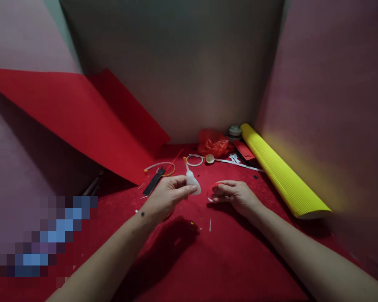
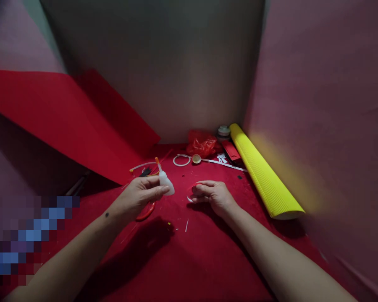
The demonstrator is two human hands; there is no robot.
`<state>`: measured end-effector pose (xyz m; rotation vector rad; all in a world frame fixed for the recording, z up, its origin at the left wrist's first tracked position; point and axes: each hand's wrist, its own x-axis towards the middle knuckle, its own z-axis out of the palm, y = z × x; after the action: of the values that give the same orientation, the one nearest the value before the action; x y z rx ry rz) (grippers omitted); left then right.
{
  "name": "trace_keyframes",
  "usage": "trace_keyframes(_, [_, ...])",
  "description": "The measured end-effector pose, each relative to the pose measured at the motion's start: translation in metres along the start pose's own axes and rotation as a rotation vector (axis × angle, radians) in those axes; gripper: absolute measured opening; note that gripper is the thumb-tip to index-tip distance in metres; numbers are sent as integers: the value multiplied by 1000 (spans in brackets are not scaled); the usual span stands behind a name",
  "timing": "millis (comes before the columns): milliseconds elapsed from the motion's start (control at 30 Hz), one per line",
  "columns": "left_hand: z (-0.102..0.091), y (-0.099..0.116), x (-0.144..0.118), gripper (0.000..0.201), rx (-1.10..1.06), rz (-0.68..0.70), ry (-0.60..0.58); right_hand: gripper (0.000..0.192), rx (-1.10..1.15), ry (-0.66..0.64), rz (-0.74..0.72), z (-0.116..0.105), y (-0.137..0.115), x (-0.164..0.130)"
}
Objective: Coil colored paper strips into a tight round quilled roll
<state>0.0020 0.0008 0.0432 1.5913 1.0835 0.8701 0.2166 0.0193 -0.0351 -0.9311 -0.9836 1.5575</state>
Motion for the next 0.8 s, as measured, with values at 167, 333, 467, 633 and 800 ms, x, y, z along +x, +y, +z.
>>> trace_keyframes(167, [9,-15,6,15,-115,-48,-90,24,14,-11,12,2,-3,0])
trace_keyframes(333, [13,-27,3,23,-205,-151,-156,23,47,5,20,1,-2,1])
trace_keyframes(467, [15,-29,2,23,-238,-159,-188,24,34,2,24,0,-1,1])
trace_keyframes(633, [20,-33,0,18,-235,-164,-222,24,36,21,31,0,-2,0])
trace_keyframes(800, [22,-35,-3,8,-170,-111,-194,21,10,27,37,1,-3,-1])
